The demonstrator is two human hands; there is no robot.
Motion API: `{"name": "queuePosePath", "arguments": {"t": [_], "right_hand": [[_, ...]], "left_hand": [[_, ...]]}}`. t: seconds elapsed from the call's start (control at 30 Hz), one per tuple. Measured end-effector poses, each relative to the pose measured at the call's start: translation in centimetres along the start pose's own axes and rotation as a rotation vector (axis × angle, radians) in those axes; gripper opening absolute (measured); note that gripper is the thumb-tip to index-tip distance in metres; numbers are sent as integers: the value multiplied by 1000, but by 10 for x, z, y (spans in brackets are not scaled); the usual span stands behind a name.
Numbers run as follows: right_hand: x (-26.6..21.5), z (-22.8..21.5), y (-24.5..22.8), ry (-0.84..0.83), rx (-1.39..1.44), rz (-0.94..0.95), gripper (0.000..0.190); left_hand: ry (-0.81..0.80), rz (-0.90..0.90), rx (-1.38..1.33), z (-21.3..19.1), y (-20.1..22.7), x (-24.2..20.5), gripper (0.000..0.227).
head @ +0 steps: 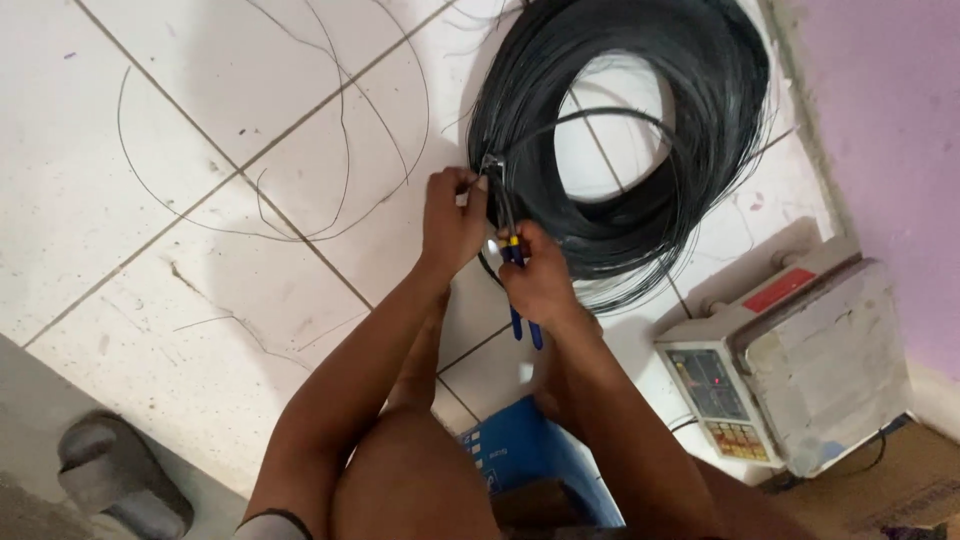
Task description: The person is securing a large coil of black wire by cutting small pieces of thin wire and tying them around the coil to keep it together.
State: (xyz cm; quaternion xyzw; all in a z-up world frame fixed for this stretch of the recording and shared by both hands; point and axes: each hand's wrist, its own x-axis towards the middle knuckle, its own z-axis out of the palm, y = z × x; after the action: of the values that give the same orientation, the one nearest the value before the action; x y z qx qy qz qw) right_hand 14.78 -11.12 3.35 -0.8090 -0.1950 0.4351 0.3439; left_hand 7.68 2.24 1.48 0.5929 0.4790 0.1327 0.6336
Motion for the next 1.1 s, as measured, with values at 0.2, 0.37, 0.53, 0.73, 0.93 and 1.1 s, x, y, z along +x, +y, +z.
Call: {"name": "queuePosePath", "arguments": {"t": [0.2,0.37,0.53,0.73,0.93,1.1], "right_hand": [[1,10,6,-3,124,-63,45],[0,12,12,-23,196,-81,47],[-2,10,17,-20,311,-103,50],[-2,13,17,48,65,-155,47],[-1,16,12,75,57,-143,56],[1,17,19,4,183,-84,62]], "left_hand": [[-6,-6,-62,-2,-6,9,26],[-45,-5,7,-8,4,5,24],[-70,6,66,-10,7,5,17],[-64,23,27,-12,1,8,15],[-89,-1,9,-14,2,8,16],[-75,7,11,-12,-5,11,16]]}}
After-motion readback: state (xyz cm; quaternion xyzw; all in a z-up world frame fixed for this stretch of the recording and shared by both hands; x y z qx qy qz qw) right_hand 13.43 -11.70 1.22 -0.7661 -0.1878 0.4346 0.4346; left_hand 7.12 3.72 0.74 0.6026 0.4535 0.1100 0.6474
